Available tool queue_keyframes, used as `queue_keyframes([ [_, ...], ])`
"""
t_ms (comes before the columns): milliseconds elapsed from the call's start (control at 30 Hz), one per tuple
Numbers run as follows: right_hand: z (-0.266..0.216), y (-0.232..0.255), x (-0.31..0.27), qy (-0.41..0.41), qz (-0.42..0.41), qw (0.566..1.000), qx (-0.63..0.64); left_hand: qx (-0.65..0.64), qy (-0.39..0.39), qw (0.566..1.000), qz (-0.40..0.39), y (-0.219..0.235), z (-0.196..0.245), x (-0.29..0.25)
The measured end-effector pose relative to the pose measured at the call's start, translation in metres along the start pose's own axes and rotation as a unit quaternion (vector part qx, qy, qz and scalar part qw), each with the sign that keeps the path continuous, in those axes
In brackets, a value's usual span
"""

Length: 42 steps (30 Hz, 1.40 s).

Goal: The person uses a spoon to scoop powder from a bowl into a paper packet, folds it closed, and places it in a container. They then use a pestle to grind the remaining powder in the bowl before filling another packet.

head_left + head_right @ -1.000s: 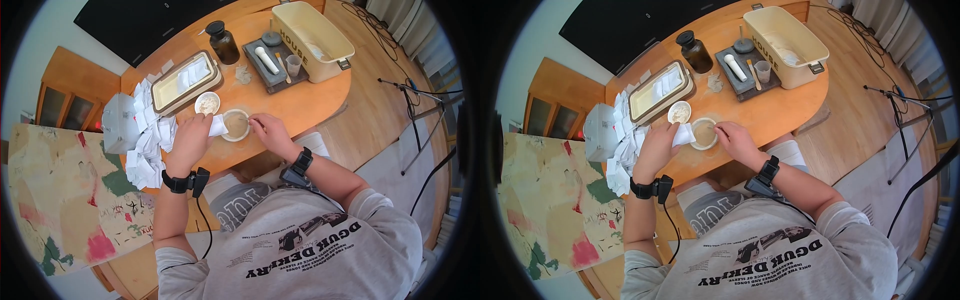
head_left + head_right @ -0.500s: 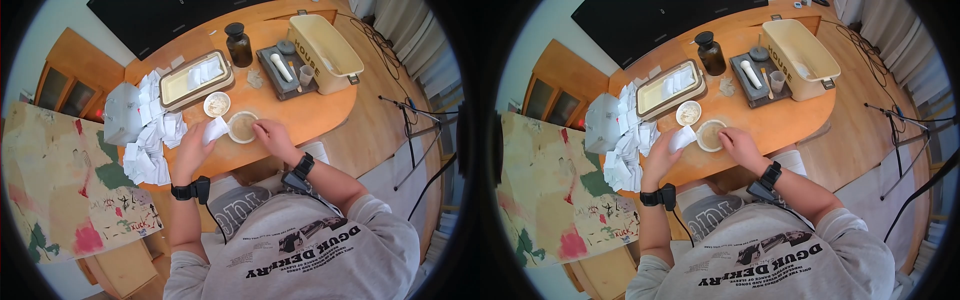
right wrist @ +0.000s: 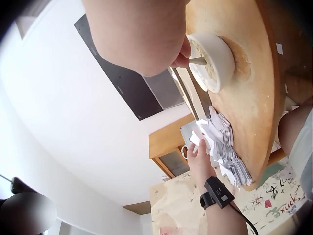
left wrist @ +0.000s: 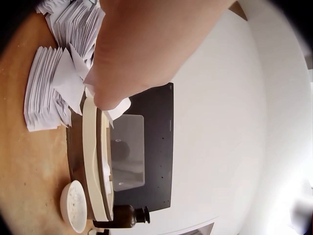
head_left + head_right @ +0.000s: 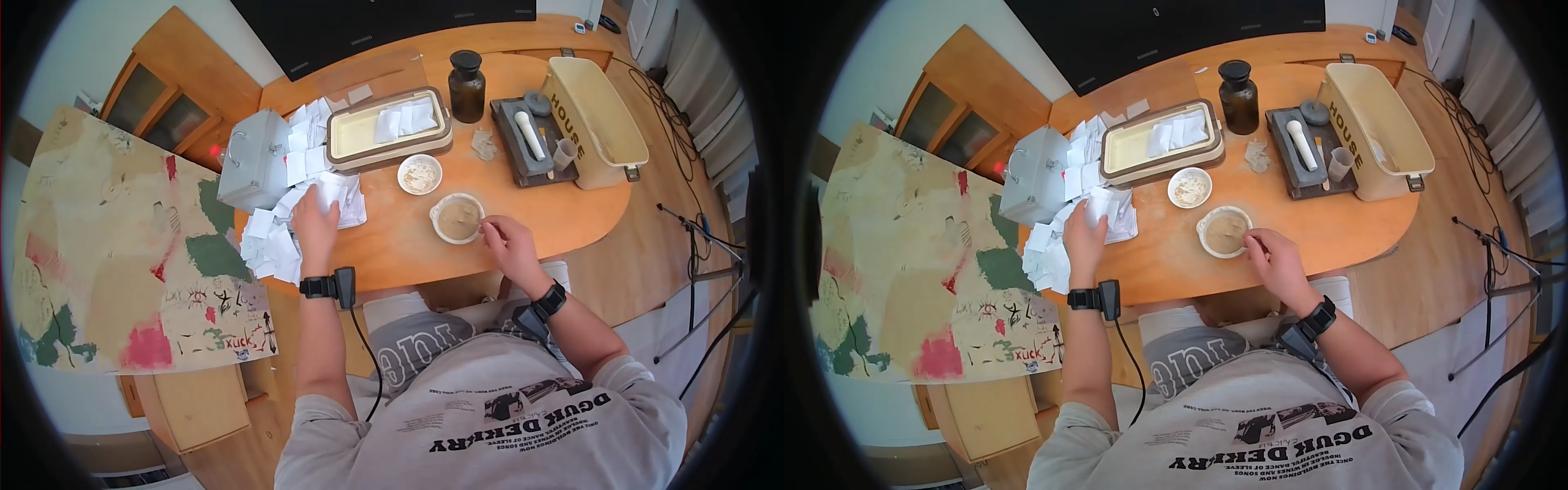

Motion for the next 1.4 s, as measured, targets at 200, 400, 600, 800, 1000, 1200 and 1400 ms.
queue_keyframes([
  [200,0.004,0.004,0.0,-0.001,0.001,1.0,-0.007,0.077,0.069,0.994,-0.018,-0.013,-0.012,0.023],
  [400,0.004,0.006,-0.002,-0.033,-0.014,0.999,0.005,-0.035,-0.04,0.998,0.037,-0.029,0.051,0.071],
  [600,0.001,0.011,0.002,-0.012,0.013,1.0,0.007,-0.018,-0.034,0.994,-0.104,-0.101,0.087,0.142],
  [800,0.001,0.016,0.001,-0.004,0.012,1.0,-0.004,0.007,0.121,0.953,-0.277,-0.141,0.092,0.17],
  [1000,0.003,0.018,0.001,0.002,0.011,1.0,0.006,-0.059,0.09,0.974,-0.197,-0.144,0.085,0.165],
  [1200,0.002,0.019,0.002,0.022,0.029,0.999,0.026,-0.157,-0.079,0.981,-0.083,-0.086,0.105,0.145],
  [1400,-0.001,0.024,0.003,-0.012,0.02,0.999,0.024,-0.149,-0.196,0.957,-0.155,-0.023,0.145,0.085],
])
Point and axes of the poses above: each hand's wrist, its own x-axis towards the middle knuckle, its own y-axis out of the back of the hand, z = x × y, the point moved 4 cm from there along x, towards the middle knuckle, and after that the axes turned 2 degrees about -z, right-handed, at the moved point
